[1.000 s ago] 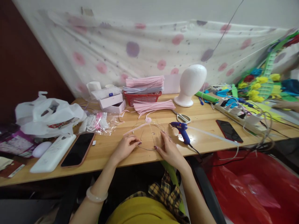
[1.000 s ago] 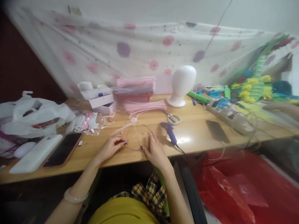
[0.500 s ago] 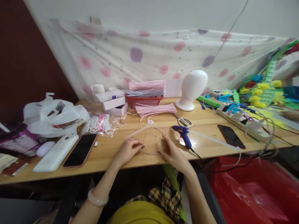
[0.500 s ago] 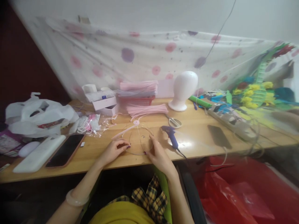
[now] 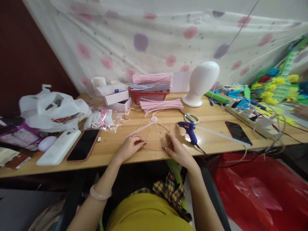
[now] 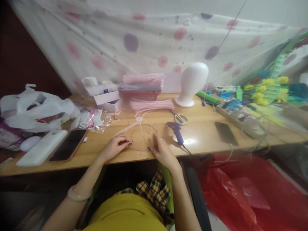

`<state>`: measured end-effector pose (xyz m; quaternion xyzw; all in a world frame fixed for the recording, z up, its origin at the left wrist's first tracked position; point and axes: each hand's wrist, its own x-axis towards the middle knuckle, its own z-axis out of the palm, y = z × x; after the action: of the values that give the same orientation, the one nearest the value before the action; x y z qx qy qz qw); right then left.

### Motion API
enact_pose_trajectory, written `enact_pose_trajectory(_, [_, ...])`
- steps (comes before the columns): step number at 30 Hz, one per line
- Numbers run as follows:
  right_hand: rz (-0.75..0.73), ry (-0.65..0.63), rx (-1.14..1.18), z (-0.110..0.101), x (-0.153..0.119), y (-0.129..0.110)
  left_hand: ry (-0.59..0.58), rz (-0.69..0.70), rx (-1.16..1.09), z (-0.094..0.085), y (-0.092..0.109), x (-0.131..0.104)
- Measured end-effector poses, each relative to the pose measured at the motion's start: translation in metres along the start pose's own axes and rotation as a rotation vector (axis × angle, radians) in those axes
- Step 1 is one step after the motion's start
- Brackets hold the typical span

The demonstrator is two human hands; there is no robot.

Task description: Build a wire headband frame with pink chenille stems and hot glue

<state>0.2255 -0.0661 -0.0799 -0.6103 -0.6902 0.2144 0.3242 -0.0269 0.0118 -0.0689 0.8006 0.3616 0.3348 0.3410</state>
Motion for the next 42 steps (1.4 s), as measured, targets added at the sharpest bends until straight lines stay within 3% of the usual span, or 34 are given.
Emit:
enact_pose_trajectory(19, [0.007,-0.016,-0.021,-0.0007,0.0002,-0.0028,-0.035,0.022,-0.039,-0.0015,-0.0024,-0.0002])
enact_pose_trajectory(42, [-0.003,0.009,-0.030,0.0010,0.0001,-0.0030,-0.032,0.056,0.070,0.0022,-0.0026,-0.0025])
